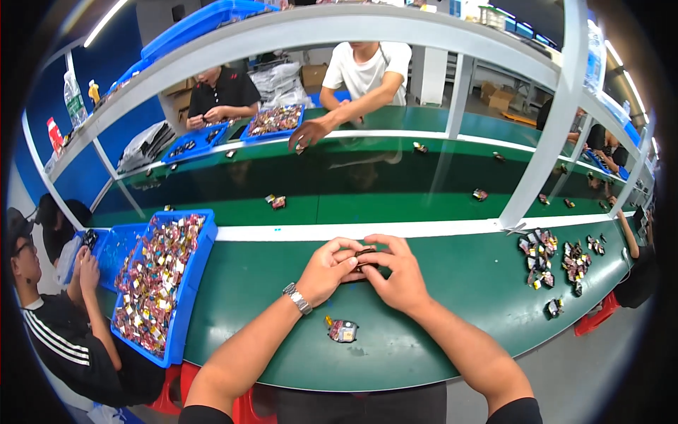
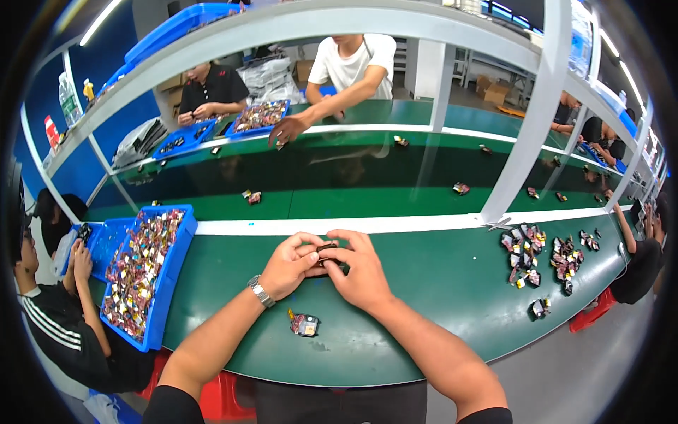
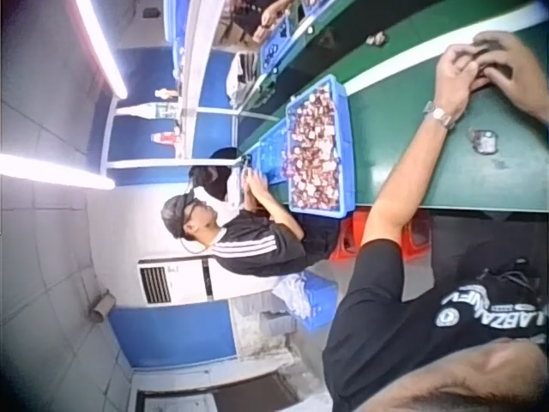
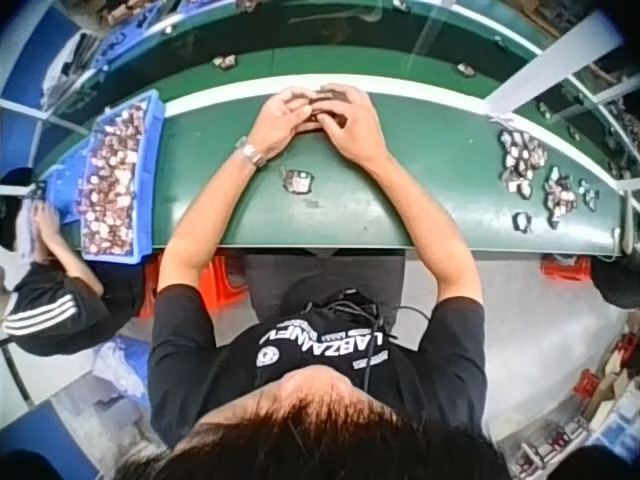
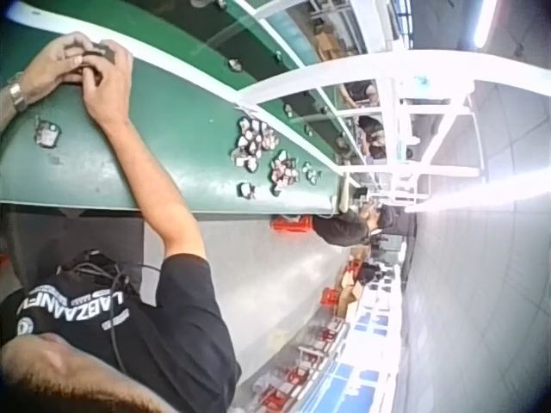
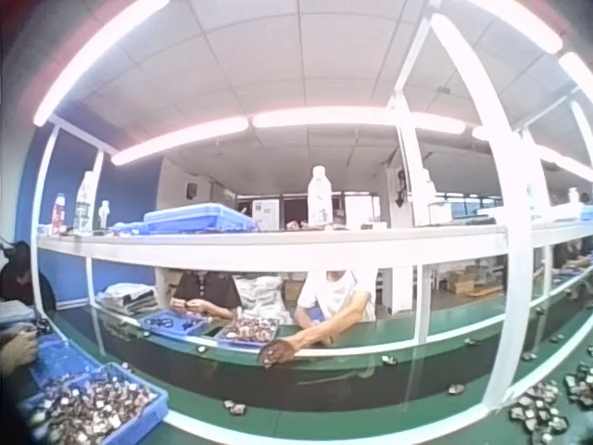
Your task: The recorder is assembling small electronic components at a workshop bench, joining parts and organizing them on the table.
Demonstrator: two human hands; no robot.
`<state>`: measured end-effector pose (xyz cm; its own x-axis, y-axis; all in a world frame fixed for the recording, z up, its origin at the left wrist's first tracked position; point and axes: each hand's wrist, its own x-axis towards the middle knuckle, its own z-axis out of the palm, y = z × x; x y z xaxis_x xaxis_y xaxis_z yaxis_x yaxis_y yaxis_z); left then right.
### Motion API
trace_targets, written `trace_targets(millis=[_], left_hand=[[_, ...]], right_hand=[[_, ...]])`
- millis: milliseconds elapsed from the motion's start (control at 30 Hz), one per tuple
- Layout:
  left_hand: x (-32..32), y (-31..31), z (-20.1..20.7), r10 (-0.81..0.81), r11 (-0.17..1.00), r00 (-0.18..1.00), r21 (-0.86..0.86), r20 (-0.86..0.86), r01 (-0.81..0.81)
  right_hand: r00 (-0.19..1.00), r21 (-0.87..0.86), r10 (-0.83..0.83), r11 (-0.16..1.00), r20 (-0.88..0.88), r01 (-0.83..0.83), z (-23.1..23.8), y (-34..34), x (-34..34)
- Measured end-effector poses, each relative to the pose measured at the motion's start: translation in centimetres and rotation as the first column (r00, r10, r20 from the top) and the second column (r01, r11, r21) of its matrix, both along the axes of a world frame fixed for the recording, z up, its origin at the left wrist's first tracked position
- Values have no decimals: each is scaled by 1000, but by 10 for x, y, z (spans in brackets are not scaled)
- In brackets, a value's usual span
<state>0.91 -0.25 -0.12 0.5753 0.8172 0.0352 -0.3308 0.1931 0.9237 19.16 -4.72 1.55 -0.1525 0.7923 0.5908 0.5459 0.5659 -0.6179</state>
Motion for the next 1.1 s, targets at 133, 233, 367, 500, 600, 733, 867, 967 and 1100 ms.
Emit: trace_targets(millis=[133,233,367,500,600,733,867,967,1100], left_hand=[[-1,-3,-3,23,1000,999,-5,34,-23],[0,-4,3,24,1000,998,-21,54,-23],[-5,-2,1,59,998,998,-5,33,-59],[-7,-1,-2,39,999,998,-7,50,-39],[-6,2,0,19,1000,1000,-21,15,-18],[-5,-1,4,0,1000,1000,4,0,0],[-9,5,-5,-66,997,995,46,76,63],[-7,4,-3,-35,999,999,15,19,35],[-4,3,5,-44,998,998,37,-45,45]], right_hand=[[999,-16,32,999,-11,-32,-1,0,-5],[995,60,22,998,98,-28,11,-4,-2],[949,338,-62,940,308,-49,25,-14,2],[881,468,-180,882,437,-53,18,-18,-3],[861,478,-195,876,470,-62,7,-21,-10],[836,483,-156,864,527,-144,3,-20,-12],[849,438,5,855,528,-278,8,-26,-17],[800,494,143,718,583,-489,10,-38,-33],[694,436,267,615,669,-657,2,-62,-41]])
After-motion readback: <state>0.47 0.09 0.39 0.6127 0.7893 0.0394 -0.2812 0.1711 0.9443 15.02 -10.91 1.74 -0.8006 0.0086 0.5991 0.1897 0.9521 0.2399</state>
